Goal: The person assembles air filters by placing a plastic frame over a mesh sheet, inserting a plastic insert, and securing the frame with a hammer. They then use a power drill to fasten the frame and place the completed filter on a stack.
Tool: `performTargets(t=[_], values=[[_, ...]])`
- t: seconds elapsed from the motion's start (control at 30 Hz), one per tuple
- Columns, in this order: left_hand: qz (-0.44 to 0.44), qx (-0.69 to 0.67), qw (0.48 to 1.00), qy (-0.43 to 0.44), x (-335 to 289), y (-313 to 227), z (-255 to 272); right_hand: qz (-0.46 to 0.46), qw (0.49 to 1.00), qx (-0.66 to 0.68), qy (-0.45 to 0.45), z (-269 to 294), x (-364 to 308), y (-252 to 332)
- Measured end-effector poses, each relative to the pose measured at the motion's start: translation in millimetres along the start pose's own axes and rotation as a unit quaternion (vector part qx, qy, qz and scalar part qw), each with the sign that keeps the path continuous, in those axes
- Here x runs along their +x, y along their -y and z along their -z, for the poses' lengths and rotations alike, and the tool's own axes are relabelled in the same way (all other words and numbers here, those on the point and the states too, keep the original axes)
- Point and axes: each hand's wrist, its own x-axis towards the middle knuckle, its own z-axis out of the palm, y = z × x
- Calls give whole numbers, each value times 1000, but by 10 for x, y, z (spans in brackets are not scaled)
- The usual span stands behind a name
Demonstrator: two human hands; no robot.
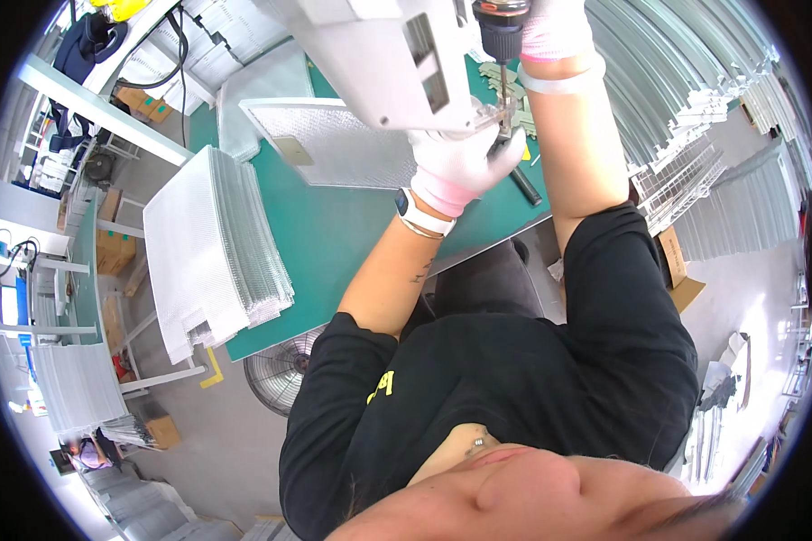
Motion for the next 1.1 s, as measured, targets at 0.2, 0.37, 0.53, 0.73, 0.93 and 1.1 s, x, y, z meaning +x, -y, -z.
performTargets(t=[0.2,0.37,0.53,0.73,0.93,1.1], values=[[-15,-9,1000,6,-34,27,8,-31,997,68,5,-107,17,-141],[-23,21,999,21,-52,41,66,-44,995,64,69,-101,10,-207],[-1,12,999,36,-20,-62,83,-55,997,43,37,-177,-87,-116],[25,5,999,45,-67,-48,110,-36,999,6,9,-248,-173,-30],[-10,75,994,75,-167,-181,393,38,978,-64,-195,-438,40,168],[16,77,950,303,-710,-778,1439,39,982,-105,-154,-472,91,389]])
